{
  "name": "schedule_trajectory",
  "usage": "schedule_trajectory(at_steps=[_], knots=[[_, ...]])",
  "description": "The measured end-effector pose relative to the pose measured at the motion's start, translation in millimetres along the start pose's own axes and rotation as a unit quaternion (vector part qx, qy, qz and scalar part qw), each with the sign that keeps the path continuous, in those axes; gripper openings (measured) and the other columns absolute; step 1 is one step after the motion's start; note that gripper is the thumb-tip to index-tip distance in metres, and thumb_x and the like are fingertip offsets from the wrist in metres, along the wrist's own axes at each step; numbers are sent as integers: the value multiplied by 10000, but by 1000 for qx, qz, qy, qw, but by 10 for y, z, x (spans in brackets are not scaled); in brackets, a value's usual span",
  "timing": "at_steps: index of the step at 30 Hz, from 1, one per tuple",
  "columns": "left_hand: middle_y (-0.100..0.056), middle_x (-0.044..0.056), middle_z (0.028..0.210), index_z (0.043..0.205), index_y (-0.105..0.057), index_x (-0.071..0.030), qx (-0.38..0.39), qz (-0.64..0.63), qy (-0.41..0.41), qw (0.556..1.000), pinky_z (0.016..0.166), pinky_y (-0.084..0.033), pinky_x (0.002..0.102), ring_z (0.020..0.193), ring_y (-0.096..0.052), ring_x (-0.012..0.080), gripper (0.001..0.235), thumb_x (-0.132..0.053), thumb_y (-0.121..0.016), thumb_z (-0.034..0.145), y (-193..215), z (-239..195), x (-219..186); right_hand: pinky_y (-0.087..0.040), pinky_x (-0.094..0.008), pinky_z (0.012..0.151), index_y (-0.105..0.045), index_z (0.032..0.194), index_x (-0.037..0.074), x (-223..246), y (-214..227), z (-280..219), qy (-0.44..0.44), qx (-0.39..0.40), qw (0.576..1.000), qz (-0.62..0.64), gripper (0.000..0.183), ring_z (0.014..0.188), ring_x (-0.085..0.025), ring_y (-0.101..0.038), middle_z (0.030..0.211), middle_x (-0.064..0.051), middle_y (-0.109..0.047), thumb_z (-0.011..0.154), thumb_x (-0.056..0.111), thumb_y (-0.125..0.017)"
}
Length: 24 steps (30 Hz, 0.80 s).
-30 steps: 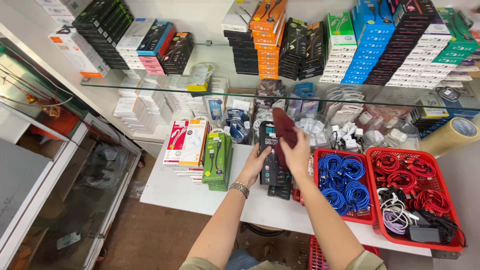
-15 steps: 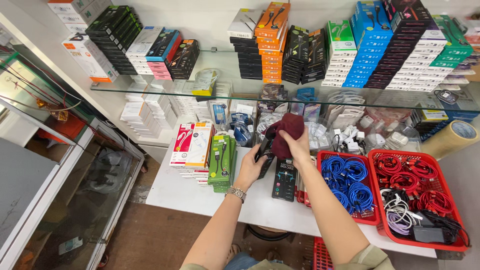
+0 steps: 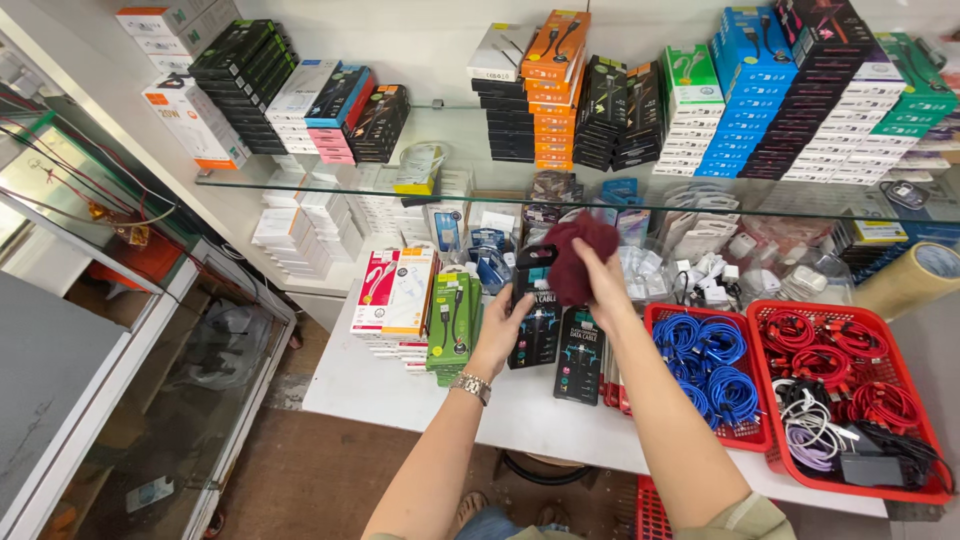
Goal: The person wipes the surfaces of small product boxes with a maroon cloth and places them on a glass shelf. They handle multiple boxes of different colors and sizes, wiping each one individually before stacking them on the shelf.
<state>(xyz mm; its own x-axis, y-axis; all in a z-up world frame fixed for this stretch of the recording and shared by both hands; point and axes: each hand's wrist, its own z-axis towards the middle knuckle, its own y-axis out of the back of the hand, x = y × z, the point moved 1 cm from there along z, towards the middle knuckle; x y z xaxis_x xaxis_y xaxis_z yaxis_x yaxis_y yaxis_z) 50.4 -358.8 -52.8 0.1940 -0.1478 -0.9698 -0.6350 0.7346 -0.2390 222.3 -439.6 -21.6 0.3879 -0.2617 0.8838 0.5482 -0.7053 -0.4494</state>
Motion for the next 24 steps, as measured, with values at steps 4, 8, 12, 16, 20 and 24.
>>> schedule_trajectory(at_steps=[4,8,12,16,20,24], knots=[[-688,17,1276,1393,-572,-61,-64,-209,24,976,998,-503,297,1150,-626,108,397,-182,-610,1016,45,174,-41,-544,-338,930,-555,1388,73,-295,54,-192,-5,6,1000,-22,538,1111,-178,-662,1247,-45,-679,906,261,-705],[-664,76,1269,1408,-521,-61,-152,-302,-7,941,923,-581,361,1105,-663,189,416,-202,-594,1023,313,376,-49,-506,-326,985,-539,1393,80,-499,201,-388,52,-4,986,-159,589,1164,-185,-649,1293,-51,-673,862,254,-727],[-633,55,1312,1454,-455,-124,-230,-314,-21,921,896,-586,357,1107,-660,185,460,-218,-570,1019,250,484,109,-463,-401,1062,-572,1368,-6,-521,57,-405,313,-11,866,-390,588,1231,-318,-600,1317,-198,-616,910,279,-805],[-631,61,1345,1491,-453,-123,-196,-315,-43,928,913,-580,359,1133,-652,188,467,-215,-559,1046,168,534,289,-464,-413,1011,-566,1342,1,-481,44,-411,284,-81,838,-458,665,1202,-382,-581,1367,-249,-571,833,330,-839],[-618,50,1343,1486,-417,-165,-256,-385,27,886,954,-588,391,1149,-659,207,436,-246,-471,1061,446,539,424,-491,-398,1023,-521,1397,26,-336,136,-377,141,-89,972,-163,675,1191,-277,-629,1320,-125,-639,854,345,-765],[-608,66,1364,1452,-429,-148,-309,-438,58,842,997,-563,454,1181,-638,239,403,-282,-420,1073,437,712,775,-451,-390,1080,-483,1467,30,-321,-46,-378,89,-25,996,4,685,1242,-243,-593,1383,-107,-616,904,335,-728]])
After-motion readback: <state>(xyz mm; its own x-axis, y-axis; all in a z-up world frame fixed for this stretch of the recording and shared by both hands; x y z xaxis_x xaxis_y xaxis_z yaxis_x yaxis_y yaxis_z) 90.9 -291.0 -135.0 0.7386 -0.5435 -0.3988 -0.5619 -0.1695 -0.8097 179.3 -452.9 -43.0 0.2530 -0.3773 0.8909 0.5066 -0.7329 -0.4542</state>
